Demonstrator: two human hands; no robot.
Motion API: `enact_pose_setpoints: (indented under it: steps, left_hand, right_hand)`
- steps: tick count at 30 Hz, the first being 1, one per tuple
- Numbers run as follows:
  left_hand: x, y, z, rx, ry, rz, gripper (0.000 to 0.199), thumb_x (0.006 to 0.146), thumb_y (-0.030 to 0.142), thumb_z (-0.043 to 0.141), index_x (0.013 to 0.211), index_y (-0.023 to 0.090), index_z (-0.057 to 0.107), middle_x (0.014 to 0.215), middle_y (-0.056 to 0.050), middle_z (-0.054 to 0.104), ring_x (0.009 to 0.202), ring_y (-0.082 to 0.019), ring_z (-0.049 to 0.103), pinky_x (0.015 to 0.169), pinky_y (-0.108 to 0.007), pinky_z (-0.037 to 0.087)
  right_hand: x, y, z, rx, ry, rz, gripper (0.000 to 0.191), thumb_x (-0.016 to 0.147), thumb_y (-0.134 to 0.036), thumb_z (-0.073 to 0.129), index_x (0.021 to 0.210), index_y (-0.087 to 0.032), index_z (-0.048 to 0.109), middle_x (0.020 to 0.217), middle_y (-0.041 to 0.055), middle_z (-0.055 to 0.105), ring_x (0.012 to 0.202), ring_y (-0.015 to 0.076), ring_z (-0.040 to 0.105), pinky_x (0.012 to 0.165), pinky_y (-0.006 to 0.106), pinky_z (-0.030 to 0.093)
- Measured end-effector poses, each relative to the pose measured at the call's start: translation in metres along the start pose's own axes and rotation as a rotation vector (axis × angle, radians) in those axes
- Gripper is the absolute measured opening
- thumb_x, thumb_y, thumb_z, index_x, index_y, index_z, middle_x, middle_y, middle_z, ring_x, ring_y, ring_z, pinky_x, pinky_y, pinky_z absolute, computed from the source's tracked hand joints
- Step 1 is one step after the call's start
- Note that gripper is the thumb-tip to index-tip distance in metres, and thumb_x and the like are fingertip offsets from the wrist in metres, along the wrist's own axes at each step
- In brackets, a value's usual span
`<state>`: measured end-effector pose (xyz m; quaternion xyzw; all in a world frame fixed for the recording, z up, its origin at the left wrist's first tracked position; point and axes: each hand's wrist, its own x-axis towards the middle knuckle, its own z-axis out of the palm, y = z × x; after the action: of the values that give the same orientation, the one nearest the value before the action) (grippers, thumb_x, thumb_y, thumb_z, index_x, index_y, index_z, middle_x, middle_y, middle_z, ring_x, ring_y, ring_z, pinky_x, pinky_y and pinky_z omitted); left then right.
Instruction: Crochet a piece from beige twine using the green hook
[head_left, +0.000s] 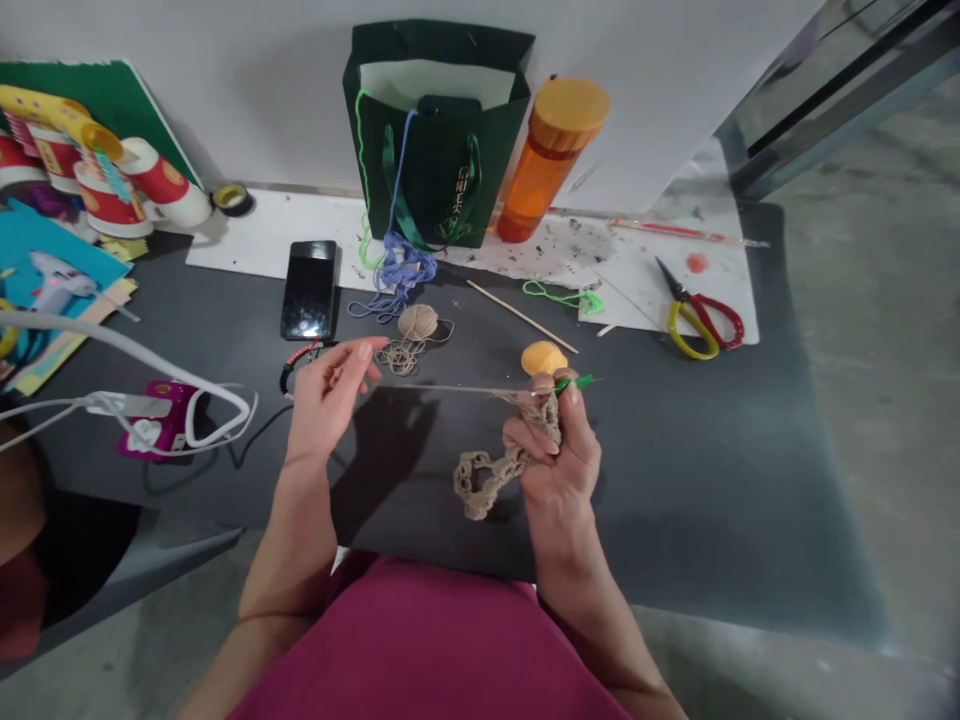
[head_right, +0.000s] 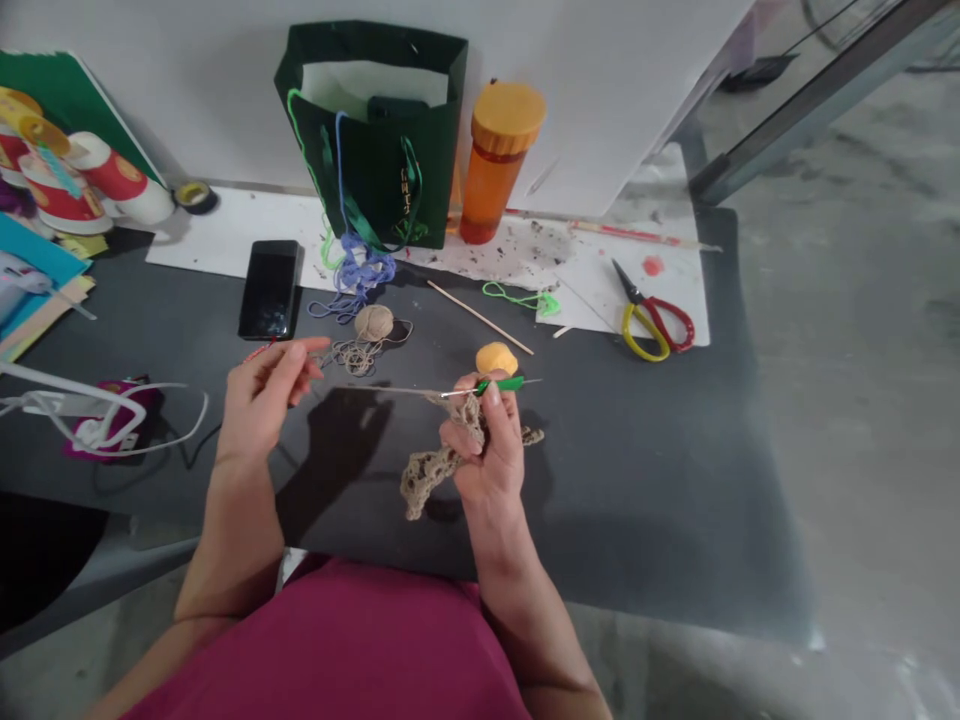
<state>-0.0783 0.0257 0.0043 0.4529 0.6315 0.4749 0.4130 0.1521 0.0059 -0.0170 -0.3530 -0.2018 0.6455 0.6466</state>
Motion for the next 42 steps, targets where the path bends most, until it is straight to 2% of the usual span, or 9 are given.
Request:
enact_pose_setpoints:
  steps: [6,11,14,17,21,25,29,34,42]
  left_hand:
    - [-0.004,-0.010,0.012,0.737,0.149,0.320,0.035,0.095,0.037,0.058,0.121,0.024,0.076,0.115,-0.014,0.075,0.119,-0.036,0.061,0.118,-0.064,0.022]
    - [-0.024,-0.005,0.034,0.038,-0.272,0.355,0.051,0.100,0.045,0.052,0.150,0.032,0.055,0.155,-0.009,0.052,0.137,-0.031,0.054,0.115,-0.048,0.042]
    - [-0.028,-0.001,0.039,-0.416,-0.464,0.015,0.051,0.098,0.052,0.054,0.145,0.035,0.058,0.163,-0.007,0.043,0.132,-0.033,0.059,0.067,-0.028,0.059]
    - [-0.024,0.005,0.036,-0.796,-0.429,-0.227,0.045,0.101,0.050,0.046,0.141,0.034,0.061,0.157,-0.005,0.053,0.124,-0.025,0.065,0.042,-0.015,0.043]
    - [-0.016,0.010,0.034,-0.988,-0.150,-0.219,0.044,0.107,0.039,0.032,0.126,0.031,0.071,0.108,0.000,0.078,0.085,-0.009,0.071,0.076,-0.021,0.059]
    - [-0.023,0.001,0.039,-0.684,-0.151,0.207,0.060,0.105,0.053,0.029,0.087,0.030,0.081,0.049,0.005,0.060,0.050,-0.013,0.059,0.121,-0.046,0.039]
    - [-0.034,-0.009,0.045,0.115,-0.216,0.540,0.070,0.102,0.066,0.024,0.094,0.029,0.083,0.089,-0.004,0.079,0.086,-0.022,0.073,0.131,-0.052,0.003]
    - [-0.039,-0.013,0.054,0.096,-0.334,0.325,0.081,0.090,0.070,0.054,0.158,0.028,0.042,0.154,-0.014,0.054,0.138,-0.033,0.051,0.122,-0.056,0.025]
    - [-0.038,-0.008,0.061,-0.575,-0.388,-0.115,0.095,0.074,0.026,0.088,0.157,0.033,0.043,0.089,0.001,0.072,0.084,-0.015,0.065,0.085,-0.030,0.052]
  right_hand:
    - [-0.004,0.006,0.011,-0.066,-0.036,0.046,0.029,0.075,-0.043,0.085,0.084,-0.028,0.063,0.071,-0.0089,0.067,0.039,0.0017,0.023,0.030,0.012,0.018]
    - [-0.006,0.012,0.019,-0.093,-0.081,0.103,0.030,0.075,-0.043,0.084,0.080,-0.025,0.061,0.068,-0.0072,0.068,0.038,0.0015,0.022,0.031,0.014,0.017]
    - [-0.005,0.012,0.019,-0.105,-0.045,0.094,0.030,0.075,-0.043,0.085,0.081,-0.025,0.062,0.069,-0.0064,0.070,0.038,0.0016,0.025,0.032,0.014,0.018]
    - [-0.006,0.013,0.019,-0.100,0.016,0.079,0.029,0.074,-0.041,0.086,0.081,-0.025,0.063,0.071,-0.0052,0.071,0.040,0.0018,0.030,0.033,0.015,0.019]
    - [-0.009,0.015,0.024,-0.085,0.048,0.059,0.028,0.071,-0.040,0.089,0.077,-0.025,0.066,0.073,-0.0041,0.074,0.040,0.0019,0.032,0.034,0.015,0.021]
    - [-0.011,0.019,0.028,-0.085,0.040,0.034,0.028,0.069,-0.041,0.089,0.076,-0.026,0.067,0.072,-0.0047,0.075,0.039,0.0020,0.032,0.033,0.015,0.021]
    - [-0.012,0.022,0.028,-0.121,0.044,-0.003,0.030,0.069,-0.043,0.089,0.076,-0.025,0.067,0.070,-0.0060,0.074,0.037,0.0019,0.035,0.032,0.015,0.025]
    - [-0.014,0.027,0.027,-0.219,0.079,-0.063,0.031,0.072,-0.044,0.088,0.077,-0.024,0.066,0.070,-0.0067,0.075,0.035,0.0029,0.040,0.030,0.015,0.026]
    - [-0.018,0.039,0.023,-0.322,0.064,-0.309,0.013,0.080,-0.029,0.085,0.084,-0.028,0.072,0.081,-0.0047,0.079,0.071,0.0114,0.072,0.067,0.024,0.059]
